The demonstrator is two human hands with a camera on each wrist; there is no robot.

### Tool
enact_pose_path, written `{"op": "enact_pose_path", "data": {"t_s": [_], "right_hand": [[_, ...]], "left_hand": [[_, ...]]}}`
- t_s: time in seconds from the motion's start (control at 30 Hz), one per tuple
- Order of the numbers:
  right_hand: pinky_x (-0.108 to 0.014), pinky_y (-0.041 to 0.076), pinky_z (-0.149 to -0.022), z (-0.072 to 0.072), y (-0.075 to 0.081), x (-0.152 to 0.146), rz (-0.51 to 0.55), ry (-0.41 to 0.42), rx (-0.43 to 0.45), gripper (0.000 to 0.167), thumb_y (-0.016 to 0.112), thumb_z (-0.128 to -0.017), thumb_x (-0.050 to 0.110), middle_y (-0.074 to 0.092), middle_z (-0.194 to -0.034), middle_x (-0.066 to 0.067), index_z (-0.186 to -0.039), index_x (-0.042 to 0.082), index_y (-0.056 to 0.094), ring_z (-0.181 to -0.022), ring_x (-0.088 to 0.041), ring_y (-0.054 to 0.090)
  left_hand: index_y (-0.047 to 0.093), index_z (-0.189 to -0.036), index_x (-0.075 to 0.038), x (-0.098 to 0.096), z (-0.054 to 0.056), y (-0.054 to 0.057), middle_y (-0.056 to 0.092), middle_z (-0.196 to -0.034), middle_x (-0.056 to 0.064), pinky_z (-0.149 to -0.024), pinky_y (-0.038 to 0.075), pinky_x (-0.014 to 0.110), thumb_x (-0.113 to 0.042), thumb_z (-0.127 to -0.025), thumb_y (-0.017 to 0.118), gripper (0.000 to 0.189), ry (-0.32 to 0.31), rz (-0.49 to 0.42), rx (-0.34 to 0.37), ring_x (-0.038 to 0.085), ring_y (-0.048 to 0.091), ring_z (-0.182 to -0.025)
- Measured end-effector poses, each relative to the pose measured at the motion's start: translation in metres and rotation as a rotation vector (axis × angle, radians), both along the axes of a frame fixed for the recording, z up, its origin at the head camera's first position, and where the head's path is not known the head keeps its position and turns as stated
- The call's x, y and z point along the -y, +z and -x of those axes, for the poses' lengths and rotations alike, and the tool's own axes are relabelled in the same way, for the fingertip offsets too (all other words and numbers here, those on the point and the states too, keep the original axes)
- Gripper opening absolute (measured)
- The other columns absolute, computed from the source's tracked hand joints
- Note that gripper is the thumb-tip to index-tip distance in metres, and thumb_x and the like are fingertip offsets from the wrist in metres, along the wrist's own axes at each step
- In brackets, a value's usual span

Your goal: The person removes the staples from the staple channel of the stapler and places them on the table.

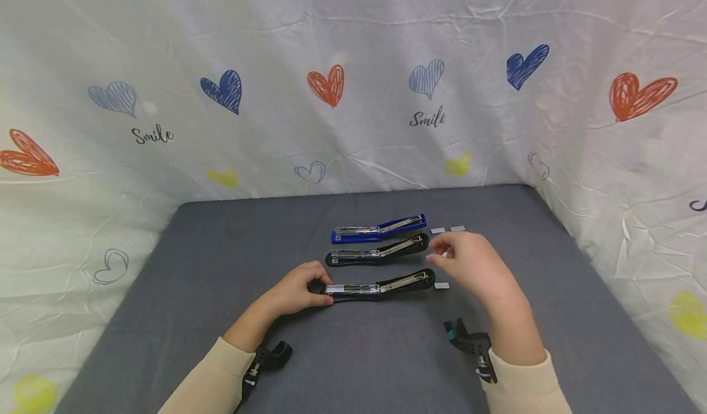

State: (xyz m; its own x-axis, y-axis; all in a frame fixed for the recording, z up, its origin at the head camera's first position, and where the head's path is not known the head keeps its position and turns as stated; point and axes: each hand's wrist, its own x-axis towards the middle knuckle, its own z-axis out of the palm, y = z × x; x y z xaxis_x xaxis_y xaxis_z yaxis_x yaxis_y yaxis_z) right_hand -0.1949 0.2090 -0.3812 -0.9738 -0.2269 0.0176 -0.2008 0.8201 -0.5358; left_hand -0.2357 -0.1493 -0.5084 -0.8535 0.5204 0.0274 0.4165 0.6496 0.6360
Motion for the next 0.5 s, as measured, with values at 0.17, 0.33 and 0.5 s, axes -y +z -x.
{"op": "enact_pose_path", "data": {"t_s": [0.17,0.33,0.5], "right_hand": [[-0.038,0.049,-0.069,-0.002,0.000,0.013,0.011,0.009,-0.024,0.029,0.074,-0.096,0.021,0.066,-0.095,-0.001,-0.119,0.006,0.073,-0.083,-0.017,0.060],[-0.037,0.049,-0.067,-0.002,-0.004,0.026,0.023,0.025,-0.059,0.032,0.075,-0.095,0.020,0.067,-0.099,-0.002,-0.123,0.005,0.071,-0.084,-0.017,0.061],[-0.040,0.051,-0.075,-0.002,-0.010,0.041,0.029,0.062,-0.090,0.033,0.077,-0.094,0.019,0.068,-0.110,-0.005,-0.123,0.005,0.071,-0.091,-0.018,0.062]], "left_hand": [[0.075,-0.097,-0.019,0.000,0.000,0.000,0.064,-0.105,-0.007,-0.097,0.046,0.045,-0.024,-0.080,0.089,0.022,-0.004,-0.007,0.000,0.018,0.058,-0.104],[0.075,-0.097,-0.020,0.000,0.000,0.000,0.064,-0.105,-0.007,-0.097,0.046,0.045,-0.026,-0.080,0.090,0.023,0.000,0.003,-0.001,0.018,0.057,-0.104],[0.075,-0.098,-0.020,-0.001,0.000,0.001,0.064,-0.105,-0.007,-0.097,0.046,0.045,-0.025,-0.081,0.089,0.023,0.004,0.007,0.005,0.019,0.057,-0.106]]}}
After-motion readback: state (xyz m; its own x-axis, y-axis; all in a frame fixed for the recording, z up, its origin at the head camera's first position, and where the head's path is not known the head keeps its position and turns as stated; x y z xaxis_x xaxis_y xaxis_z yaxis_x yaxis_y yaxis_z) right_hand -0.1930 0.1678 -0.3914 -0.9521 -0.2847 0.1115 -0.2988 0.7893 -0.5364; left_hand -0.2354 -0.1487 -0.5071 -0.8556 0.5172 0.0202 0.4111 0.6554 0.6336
